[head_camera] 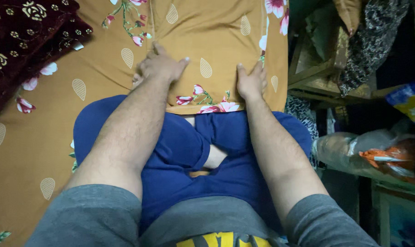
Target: The person puts a floral patterned pillowcase onto a white pillow by hand, smoothing the fabric over the pillow surface and tucking the end in.
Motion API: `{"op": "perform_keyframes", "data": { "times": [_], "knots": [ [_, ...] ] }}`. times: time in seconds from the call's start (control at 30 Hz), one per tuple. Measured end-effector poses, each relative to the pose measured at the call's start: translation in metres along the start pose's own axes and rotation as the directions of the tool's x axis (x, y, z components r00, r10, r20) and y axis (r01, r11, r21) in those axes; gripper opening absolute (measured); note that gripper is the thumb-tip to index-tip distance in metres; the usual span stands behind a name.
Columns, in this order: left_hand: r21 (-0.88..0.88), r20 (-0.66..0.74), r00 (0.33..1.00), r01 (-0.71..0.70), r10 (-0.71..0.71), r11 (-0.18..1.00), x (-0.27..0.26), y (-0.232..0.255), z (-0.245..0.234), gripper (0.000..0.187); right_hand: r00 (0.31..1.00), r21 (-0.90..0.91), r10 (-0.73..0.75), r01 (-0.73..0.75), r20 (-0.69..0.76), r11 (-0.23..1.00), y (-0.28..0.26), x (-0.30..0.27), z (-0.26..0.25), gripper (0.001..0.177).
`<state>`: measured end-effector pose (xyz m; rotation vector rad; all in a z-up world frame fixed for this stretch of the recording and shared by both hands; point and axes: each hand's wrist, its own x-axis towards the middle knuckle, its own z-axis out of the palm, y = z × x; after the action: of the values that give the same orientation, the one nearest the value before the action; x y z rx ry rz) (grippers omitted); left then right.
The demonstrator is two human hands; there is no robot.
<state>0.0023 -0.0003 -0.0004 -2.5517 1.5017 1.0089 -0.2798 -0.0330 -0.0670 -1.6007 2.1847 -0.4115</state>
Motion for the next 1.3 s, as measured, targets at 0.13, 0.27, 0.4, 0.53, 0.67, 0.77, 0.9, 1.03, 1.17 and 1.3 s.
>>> {"op": "perform_keyframes", "data": {
  "times": [0.13,0.27,0.4,0.53,0.67,0.77,0.9,1.03,1.17,1.3],
  "knots": [
    [-0.133,-0.049,0.997,0.054,-0.061,0.99,0.004,-0.009,-0.002,0.1,0.977,0.098,0.202,-0.195,-0.063,0.976,0.021,0.013,0.003,0.098],
    [-0.252,-0.011,0.99,0.131,-0.138,0.959,0.013,-0.016,-0.003,0.067,0.939,0.197,0.303,-0.269,-0.165,0.943,0.03,0.015,0.001,0.077],
    [-0.153,0.002,0.999,0.043,-0.044,0.987,0.011,-0.023,-0.006,0.053,0.964,0.477,0.266,-0.224,-0.022,0.85,0.039,0.013,0.003,0.059],
    [0.026,-0.029,0.997,-0.071,0.072,0.997,0.018,-0.027,-0.003,0.038,0.978,0.258,0.132,-0.088,-0.16,0.962,0.043,0.011,0.002,0.049],
    [0.025,-0.181,0.981,-0.071,0.074,0.997,0.018,-0.031,-0.001,0.034,0.977,0.464,0.006,0.096,-0.215,0.88,0.032,-0.002,-0.007,0.034],
    [0.216,-0.33,0.91,-0.186,0.251,0.959,0.009,-0.031,0.005,0.028,0.961,0.511,-0.037,0.177,-0.273,0.841,0.026,-0.007,-0.012,0.025],
    [0.26,-0.533,0.74,-0.32,0.411,0.911,-0.008,-0.029,-0.008,0.024,0.961,0.766,-0.097,0.265,-0.259,0.586,0.022,-0.002,-0.01,0.014],
    [-0.244,-0.575,0.776,-0.465,0.259,0.851,0.004,-0.022,-0.012,0.037,0.952,0.91,-0.156,0.299,-0.263,0.287,0.024,0.001,-0.014,0.007],
    [-0.53,-0.6,0.763,-0.604,0.241,0.595,0.009,-0.021,-0.017,0.039,0.921,0.914,-0.137,0.382,-0.364,0.135,0.026,0.007,-0.04,0.005],
    [-0.733,-0.424,0.72,-0.629,0.55,0.259,-0.028,-0.017,-0.031,0.034,0.922,0.946,0.21,0.312,-0.325,0.091,0.047,0.005,-0.084,0.02]
  ]
}}
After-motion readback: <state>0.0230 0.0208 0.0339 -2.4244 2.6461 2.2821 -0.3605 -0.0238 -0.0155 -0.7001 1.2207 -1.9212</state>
